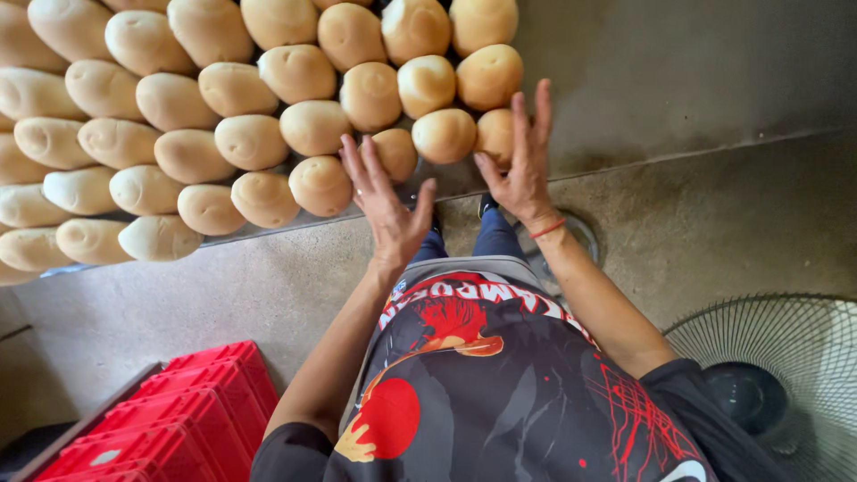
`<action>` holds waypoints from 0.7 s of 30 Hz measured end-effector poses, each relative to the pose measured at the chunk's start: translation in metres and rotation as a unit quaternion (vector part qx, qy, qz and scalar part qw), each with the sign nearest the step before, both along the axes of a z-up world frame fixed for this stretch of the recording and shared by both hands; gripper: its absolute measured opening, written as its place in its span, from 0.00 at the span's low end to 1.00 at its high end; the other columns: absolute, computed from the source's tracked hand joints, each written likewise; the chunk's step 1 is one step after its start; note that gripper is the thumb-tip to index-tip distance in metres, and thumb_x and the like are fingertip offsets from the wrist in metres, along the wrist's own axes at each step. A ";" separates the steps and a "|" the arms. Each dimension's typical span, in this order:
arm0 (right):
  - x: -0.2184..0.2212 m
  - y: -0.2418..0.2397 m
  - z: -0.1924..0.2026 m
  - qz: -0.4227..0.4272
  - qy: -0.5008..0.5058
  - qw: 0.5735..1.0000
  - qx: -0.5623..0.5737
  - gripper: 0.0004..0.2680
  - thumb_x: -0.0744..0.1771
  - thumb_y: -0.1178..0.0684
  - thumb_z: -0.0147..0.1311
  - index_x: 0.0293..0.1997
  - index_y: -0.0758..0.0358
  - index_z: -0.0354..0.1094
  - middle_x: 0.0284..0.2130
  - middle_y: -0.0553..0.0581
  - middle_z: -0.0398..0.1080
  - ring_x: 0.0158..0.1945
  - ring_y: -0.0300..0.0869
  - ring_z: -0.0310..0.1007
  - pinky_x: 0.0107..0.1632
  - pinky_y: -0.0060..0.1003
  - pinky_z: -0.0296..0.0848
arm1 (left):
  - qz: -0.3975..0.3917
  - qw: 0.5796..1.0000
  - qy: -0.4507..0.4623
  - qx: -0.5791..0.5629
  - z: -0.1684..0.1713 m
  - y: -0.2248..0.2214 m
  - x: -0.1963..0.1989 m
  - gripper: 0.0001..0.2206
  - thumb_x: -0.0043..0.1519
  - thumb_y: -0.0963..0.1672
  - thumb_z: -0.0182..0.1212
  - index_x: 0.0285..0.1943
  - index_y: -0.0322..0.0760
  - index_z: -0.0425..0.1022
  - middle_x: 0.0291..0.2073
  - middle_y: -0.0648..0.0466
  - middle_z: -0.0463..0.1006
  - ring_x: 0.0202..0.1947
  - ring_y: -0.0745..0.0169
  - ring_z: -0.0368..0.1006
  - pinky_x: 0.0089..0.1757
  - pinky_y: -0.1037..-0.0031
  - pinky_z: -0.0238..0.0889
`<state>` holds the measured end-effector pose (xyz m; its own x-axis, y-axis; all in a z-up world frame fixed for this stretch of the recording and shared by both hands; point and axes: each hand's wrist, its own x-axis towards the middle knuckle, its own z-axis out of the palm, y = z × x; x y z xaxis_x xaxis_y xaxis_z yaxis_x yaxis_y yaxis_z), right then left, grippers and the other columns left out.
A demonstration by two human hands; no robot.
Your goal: The person organizes rows of small round bread rolls on a metal table by hand, then walks to a wooden table to sort through several plastic-wrapped triangular pastries, and finally moves a red crate containing bagged rolls across the floor.
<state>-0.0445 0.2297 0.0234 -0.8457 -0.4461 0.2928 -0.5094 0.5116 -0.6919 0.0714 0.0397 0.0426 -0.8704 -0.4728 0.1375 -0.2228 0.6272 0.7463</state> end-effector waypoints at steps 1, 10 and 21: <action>-0.003 0.001 -0.002 0.008 0.001 1.000 0.002 0.36 0.69 0.54 0.67 0.83 0.55 0.36 0.79 0.72 0.30 0.83 0.67 0.32 0.83 0.57 0.45 | 0.008 1.000 0.001 0.002 -0.006 -0.001 -0.001 0.48 0.58 0.47 0.75 0.82 0.31 0.43 0.80 0.35 0.37 0.80 0.26 0.38 0.70 0.43 0.41; 0.003 0.009 -0.015 0.064 0.066 0.991 0.097 0.36 0.67 0.56 0.69 0.82 0.55 0.40 0.78 0.73 0.33 0.82 0.68 0.35 0.81 0.62 0.48 | -0.072 0.971 0.021 -0.229 -0.031 -0.019 0.001 0.40 0.62 0.58 0.73 0.79 0.45 0.59 0.78 0.36 0.46 0.78 0.29 0.42 0.67 0.49 0.35; 0.003 0.011 -0.022 0.002 0.063 0.997 0.038 0.39 0.65 0.52 0.74 0.79 0.63 0.38 0.75 0.76 0.38 0.79 0.70 0.41 0.79 0.60 0.50 | -0.158 0.947 0.059 -0.273 0.004 -0.034 -0.035 0.27 0.68 0.56 0.67 0.74 0.52 0.68 0.68 0.62 0.70 0.70 0.62 0.62 0.67 0.45 0.26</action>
<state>-0.0417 0.2404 0.0013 -0.8018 -0.4752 0.3623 -0.5930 0.5579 -0.5807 0.0364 0.0058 0.0468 -0.9198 -0.0208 0.3917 0.1061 0.9482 0.2995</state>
